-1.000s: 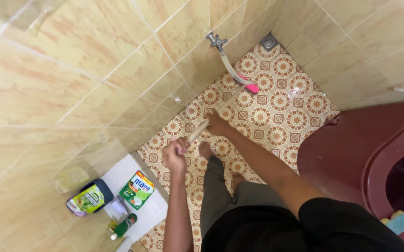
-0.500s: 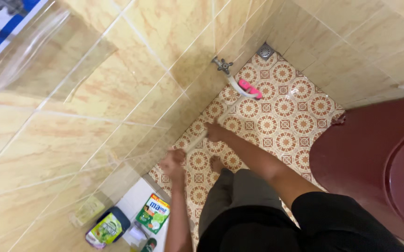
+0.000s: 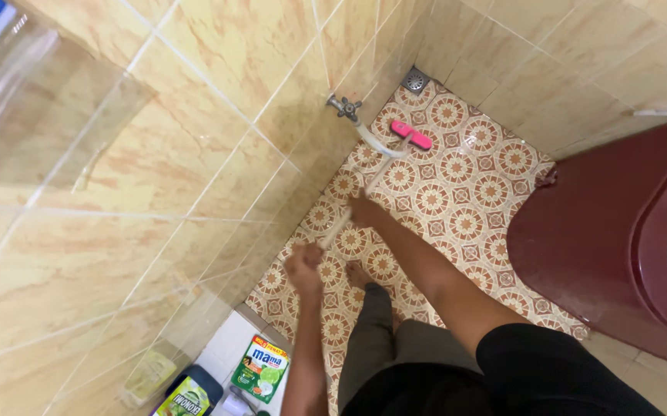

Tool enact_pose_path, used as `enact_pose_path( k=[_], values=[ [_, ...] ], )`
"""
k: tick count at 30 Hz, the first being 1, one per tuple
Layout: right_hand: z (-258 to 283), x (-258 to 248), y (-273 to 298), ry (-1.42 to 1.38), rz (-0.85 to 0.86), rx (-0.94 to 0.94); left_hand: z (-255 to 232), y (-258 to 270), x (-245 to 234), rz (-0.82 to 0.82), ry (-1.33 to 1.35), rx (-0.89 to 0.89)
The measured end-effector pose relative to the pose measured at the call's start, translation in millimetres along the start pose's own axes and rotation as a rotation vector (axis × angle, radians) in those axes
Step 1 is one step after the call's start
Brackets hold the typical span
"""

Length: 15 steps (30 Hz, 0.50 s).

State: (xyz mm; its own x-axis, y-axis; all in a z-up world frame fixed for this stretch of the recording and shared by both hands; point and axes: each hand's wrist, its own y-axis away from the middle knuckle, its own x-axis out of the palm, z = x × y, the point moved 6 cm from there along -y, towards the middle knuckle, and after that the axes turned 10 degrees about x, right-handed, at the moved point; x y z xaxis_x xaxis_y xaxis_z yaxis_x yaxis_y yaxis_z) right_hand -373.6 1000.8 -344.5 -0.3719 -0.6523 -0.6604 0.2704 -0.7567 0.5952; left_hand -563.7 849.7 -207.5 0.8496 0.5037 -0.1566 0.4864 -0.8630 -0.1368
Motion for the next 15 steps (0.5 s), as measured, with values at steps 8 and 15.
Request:
enact_pose_path(
  k=[8,15],
  values=[
    [-71,-12,44,-0.073,-0.070,0.115,11,87,71,-0.077,0.695,-0.175],
    [-15,31,127,0.090,-0.215,-0.087,-99,86,-17,-0.005,0.794,0.121]
  ],
)
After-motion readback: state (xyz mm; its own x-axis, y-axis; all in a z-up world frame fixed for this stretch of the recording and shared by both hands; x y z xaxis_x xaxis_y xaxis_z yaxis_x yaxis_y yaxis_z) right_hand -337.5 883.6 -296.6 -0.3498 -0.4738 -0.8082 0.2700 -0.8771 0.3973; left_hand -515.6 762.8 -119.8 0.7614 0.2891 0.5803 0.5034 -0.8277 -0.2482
